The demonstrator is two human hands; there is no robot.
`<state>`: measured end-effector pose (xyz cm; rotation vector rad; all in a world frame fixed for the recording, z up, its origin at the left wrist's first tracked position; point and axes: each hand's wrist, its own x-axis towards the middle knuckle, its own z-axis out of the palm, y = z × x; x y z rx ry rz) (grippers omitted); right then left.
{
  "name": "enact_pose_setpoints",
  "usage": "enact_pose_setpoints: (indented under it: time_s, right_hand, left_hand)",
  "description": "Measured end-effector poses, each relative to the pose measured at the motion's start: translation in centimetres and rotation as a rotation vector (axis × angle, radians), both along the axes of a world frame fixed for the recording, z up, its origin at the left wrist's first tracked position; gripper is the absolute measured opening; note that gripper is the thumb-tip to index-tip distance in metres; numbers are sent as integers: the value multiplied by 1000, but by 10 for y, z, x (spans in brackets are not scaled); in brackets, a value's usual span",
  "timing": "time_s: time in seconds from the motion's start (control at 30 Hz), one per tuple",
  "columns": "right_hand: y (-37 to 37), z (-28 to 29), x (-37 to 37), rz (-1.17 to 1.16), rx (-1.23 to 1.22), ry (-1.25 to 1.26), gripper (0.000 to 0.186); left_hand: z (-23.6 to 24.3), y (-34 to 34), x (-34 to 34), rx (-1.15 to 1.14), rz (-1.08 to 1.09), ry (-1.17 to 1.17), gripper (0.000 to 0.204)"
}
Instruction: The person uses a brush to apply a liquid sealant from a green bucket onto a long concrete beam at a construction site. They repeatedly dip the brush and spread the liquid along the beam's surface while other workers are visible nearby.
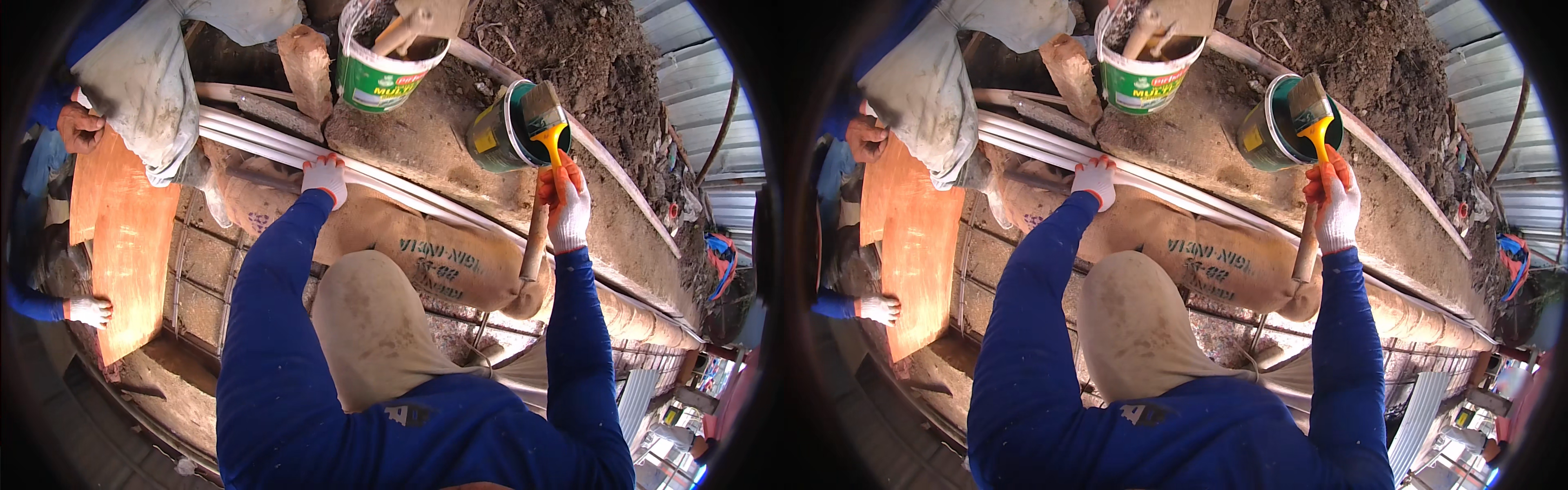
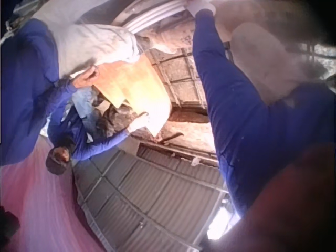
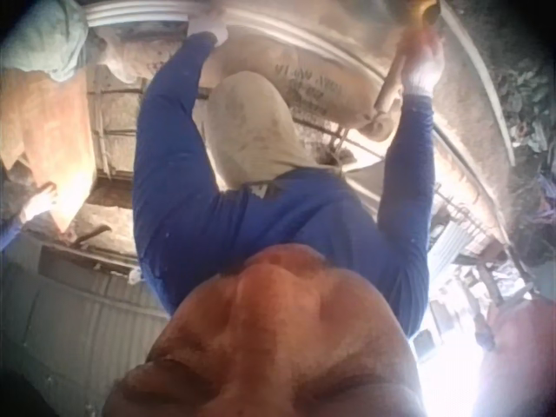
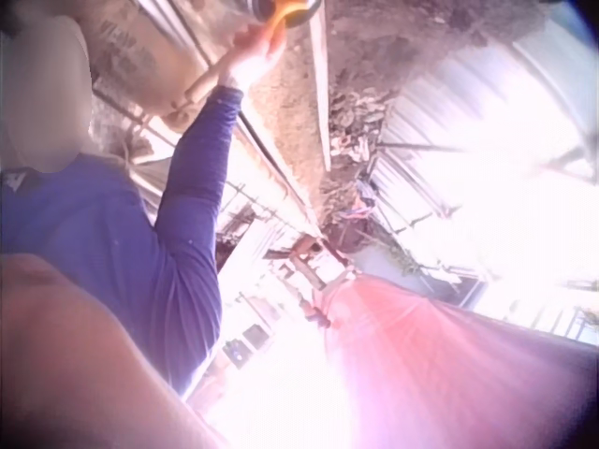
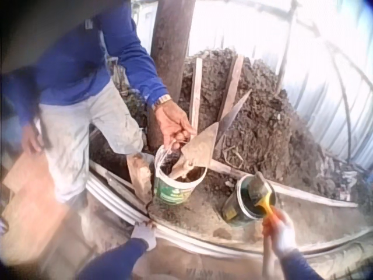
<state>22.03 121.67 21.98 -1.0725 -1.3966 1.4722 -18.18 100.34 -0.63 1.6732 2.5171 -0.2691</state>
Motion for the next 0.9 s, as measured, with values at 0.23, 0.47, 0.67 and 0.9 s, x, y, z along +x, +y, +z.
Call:
enact_pose_setpoints:
  time_s: [0.23, 0.47, 0.67, 0.9]
  right_hand:
    - [9, -7, 1, -10, 9, 7, 42]
    - [4, 7, 8, 10, 16, 38, 44]
    - [8, 0, 25, 6, 15, 67, 47]
    - [12, 6, 23, -22, -32, 60, 43]
  left_hand:
    - [-7, 25, 10, -39, 98, 123, 32]
    - [8, 16, -9, -24, 47, -72, 32]
    - [27, 12, 14, -105, 3, -100, 54]
    - [44, 31, 25, -219, 70, -87, 57]
